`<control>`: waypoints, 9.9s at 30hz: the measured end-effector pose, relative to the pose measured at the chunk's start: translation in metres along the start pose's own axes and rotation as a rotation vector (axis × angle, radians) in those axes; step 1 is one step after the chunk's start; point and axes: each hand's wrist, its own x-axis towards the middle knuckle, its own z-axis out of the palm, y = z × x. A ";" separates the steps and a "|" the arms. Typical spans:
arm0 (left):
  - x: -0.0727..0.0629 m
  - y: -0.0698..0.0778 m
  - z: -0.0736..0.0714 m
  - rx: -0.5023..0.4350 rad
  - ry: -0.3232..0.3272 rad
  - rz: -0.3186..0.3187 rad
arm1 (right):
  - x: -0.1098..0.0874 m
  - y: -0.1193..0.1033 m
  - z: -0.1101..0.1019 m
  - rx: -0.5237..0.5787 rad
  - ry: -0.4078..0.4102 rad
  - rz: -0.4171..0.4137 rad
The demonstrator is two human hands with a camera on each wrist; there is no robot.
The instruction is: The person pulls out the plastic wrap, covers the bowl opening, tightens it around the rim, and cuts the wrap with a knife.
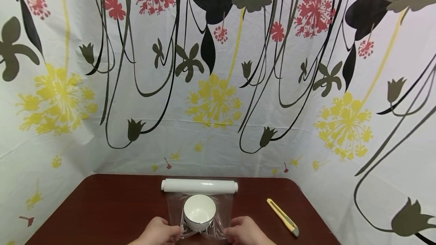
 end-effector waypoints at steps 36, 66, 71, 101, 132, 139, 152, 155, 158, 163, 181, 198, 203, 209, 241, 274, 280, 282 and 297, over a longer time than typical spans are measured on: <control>0.008 -0.001 0.014 -0.537 0.001 0.036 | 0.019 0.000 0.024 0.444 0.124 0.011; 0.013 0.005 0.028 -0.524 0.053 0.004 | 0.037 -0.008 0.048 0.530 0.064 0.022; 0.010 0.003 0.031 -0.454 0.080 0.034 | 0.033 -0.009 0.051 0.457 0.097 -0.001; 0.014 0.007 0.035 -0.230 0.312 0.054 | 0.035 -0.009 0.043 -0.060 0.275 -0.089; 0.021 0.008 0.044 -0.546 0.306 0.070 | 0.041 -0.012 0.052 0.466 0.206 -0.006; 0.023 0.011 0.048 -0.521 0.361 0.070 | 0.044 -0.014 0.051 0.417 0.211 0.000; 0.023 0.012 0.048 -0.302 0.449 0.096 | 0.041 -0.016 0.048 0.282 0.221 0.026; 0.021 0.011 0.048 -0.248 0.445 0.113 | 0.042 -0.014 0.048 0.274 0.236 0.035; 0.021 0.011 0.049 -0.226 0.440 0.127 | 0.042 -0.013 0.049 0.295 0.235 0.034; 0.020 0.013 0.055 -0.193 0.449 0.131 | 0.041 -0.015 0.051 0.324 0.217 0.023; 0.038 -0.016 0.103 -0.035 0.489 0.105 | 0.030 -0.020 0.065 0.331 0.215 -0.014; 0.011 0.025 0.144 0.019 0.749 -0.032 | 0.024 -0.026 0.062 0.297 0.140 0.055; 0.018 0.026 0.143 0.025 0.773 -0.053 | 0.022 -0.030 0.060 0.363 0.101 0.104; 0.018 0.029 0.140 0.018 0.752 -0.074 | 0.019 -0.033 0.058 0.358 0.062 0.157; 0.024 0.018 0.124 0.086 0.746 0.003 | 0.023 -0.039 0.060 0.106 0.159 0.134; 0.025 0.013 0.111 0.128 0.710 0.038 | 0.030 -0.029 0.045 0.217 0.038 0.161; 0.026 0.012 0.110 0.174 0.736 0.048 | 0.043 -0.033 0.024 0.129 0.208 0.107; 0.025 0.011 0.109 0.184 0.743 0.052 | 0.050 -0.035 0.017 0.074 0.290 0.075; 0.024 0.009 0.106 0.208 0.723 0.048 | 0.092 -0.043 -0.006 -0.486 0.569 -0.172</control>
